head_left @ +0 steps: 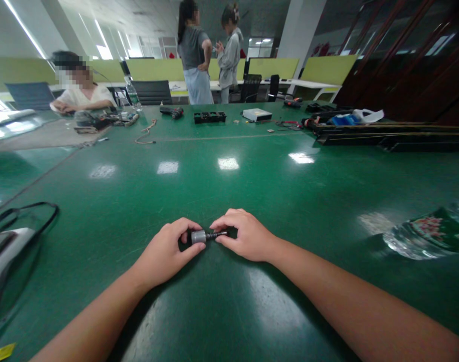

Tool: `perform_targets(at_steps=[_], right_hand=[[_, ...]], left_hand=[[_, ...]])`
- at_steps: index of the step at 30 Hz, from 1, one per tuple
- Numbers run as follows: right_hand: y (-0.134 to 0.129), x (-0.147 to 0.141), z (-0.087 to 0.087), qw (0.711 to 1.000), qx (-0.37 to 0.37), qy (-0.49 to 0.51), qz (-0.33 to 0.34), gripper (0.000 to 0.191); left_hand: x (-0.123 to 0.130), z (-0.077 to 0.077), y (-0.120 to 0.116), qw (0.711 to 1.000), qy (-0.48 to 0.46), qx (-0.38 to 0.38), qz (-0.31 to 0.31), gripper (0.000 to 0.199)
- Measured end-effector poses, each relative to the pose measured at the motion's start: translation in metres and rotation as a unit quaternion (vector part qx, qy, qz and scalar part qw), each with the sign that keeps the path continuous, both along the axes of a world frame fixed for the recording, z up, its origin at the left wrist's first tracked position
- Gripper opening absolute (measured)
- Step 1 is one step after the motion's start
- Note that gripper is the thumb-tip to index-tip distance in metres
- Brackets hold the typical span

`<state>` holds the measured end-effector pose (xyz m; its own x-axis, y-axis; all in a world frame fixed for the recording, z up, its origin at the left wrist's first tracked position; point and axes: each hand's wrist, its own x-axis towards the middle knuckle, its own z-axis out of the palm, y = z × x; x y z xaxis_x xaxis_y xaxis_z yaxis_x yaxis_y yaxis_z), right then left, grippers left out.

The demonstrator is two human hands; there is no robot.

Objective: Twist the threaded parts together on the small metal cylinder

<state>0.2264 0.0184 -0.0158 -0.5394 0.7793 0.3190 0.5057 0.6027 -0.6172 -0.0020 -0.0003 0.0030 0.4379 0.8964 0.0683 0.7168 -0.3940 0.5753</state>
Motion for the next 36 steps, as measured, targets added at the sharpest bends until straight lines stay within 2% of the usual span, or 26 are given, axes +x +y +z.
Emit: perform_targets(at_steps=[11, 36], right_hand=[[0.0001, -0.0006, 0.0008, 0.999, 0.012, -0.014, 0.030, 0.017], [0.0017, -0.0009, 0.0008, 0.998, 0.033, -0.026, 0.052, 0.012]], left_hand=[[-0.0020, -0.0037, -0.0001, 0.999, -0.007, 0.019, -0.037, 0.022], [0.0024, 0.0006, -0.0012, 1.000, 0.010, 0.007, -0.017, 0.018]])
